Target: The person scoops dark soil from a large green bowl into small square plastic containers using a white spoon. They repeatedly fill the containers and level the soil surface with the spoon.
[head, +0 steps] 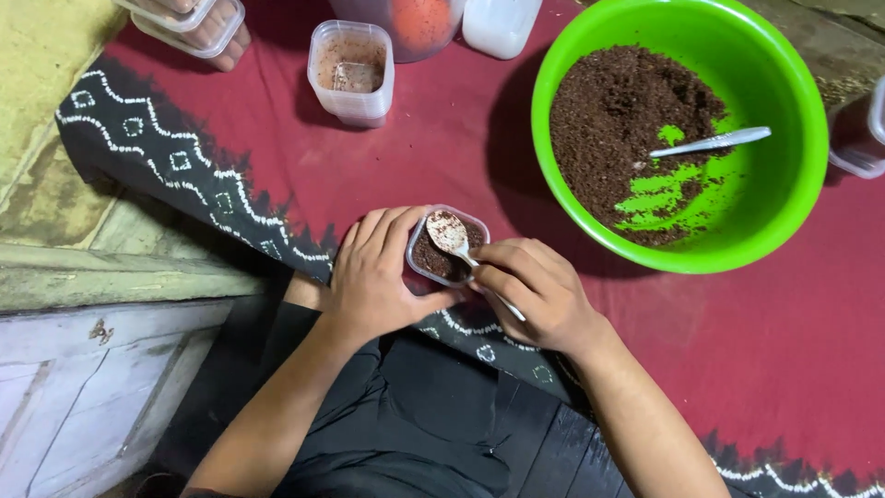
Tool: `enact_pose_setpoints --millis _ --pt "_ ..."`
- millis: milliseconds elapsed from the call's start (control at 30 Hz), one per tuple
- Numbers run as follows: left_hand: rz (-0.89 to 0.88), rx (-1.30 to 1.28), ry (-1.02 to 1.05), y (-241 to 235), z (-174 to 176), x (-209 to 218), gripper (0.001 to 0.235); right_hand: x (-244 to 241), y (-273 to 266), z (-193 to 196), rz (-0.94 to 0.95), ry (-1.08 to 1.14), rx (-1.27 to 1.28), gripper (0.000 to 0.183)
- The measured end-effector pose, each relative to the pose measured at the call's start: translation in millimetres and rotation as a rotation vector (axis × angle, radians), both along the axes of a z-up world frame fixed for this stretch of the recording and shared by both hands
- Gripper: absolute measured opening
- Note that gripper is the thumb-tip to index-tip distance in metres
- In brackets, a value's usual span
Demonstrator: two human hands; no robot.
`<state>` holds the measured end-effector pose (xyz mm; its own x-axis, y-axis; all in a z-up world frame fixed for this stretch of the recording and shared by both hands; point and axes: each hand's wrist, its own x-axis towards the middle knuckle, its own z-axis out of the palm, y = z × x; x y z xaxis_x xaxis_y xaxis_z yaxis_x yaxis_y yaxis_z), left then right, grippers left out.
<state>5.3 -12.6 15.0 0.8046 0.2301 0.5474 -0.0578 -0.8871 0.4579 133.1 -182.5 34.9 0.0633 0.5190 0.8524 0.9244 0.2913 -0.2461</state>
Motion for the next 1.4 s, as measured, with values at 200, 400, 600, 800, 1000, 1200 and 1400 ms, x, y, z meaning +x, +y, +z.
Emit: enact_pose_setpoints --millis 200,400,600,800,1000,1200,1400 --pt "0.079 -0.08 0.037 -3.4 -11.2 2.6 0.09 0.2 0.8 -3.9 -0.055 0.038 -0.057 0.012" --pt "-0.012 -0.169 0.05 4.9 -7.7 3.7 0.076 0.5 6.3 -8.4 -0.101 0.031 -0.079 0.014" --pt "-0.19 -0.137 0.105 27.5 5.6 8.5 0.077 -2.0 13.7 -6.7 -0.146 -0.015 -0.041 0.01" --pt "-0.274 -0.093 0.113 36.2 4.2 11.8 0.074 0.4 14.5 -0.2 -0.112 -0.106 -0.05 0.034" --pt "-0.281 -0.061 0.117 35.6 -0.5 9.9 0.079 -1.4 9.7 -8.6 -0.041 -0.166 -0.089 0.035" --pt "-0.284 -0.055 0.12 34.7 -0.7 9.8 0.082 1.5 4.8 -10.6 -0.01 -0.224 -0.112 0.03" --pt "-0.267 -0.028 0.097 33.8 -2.6 11.1 0.077 3.8 -4.0 -10.6 -0.028 -0.199 -0.106 0.019"
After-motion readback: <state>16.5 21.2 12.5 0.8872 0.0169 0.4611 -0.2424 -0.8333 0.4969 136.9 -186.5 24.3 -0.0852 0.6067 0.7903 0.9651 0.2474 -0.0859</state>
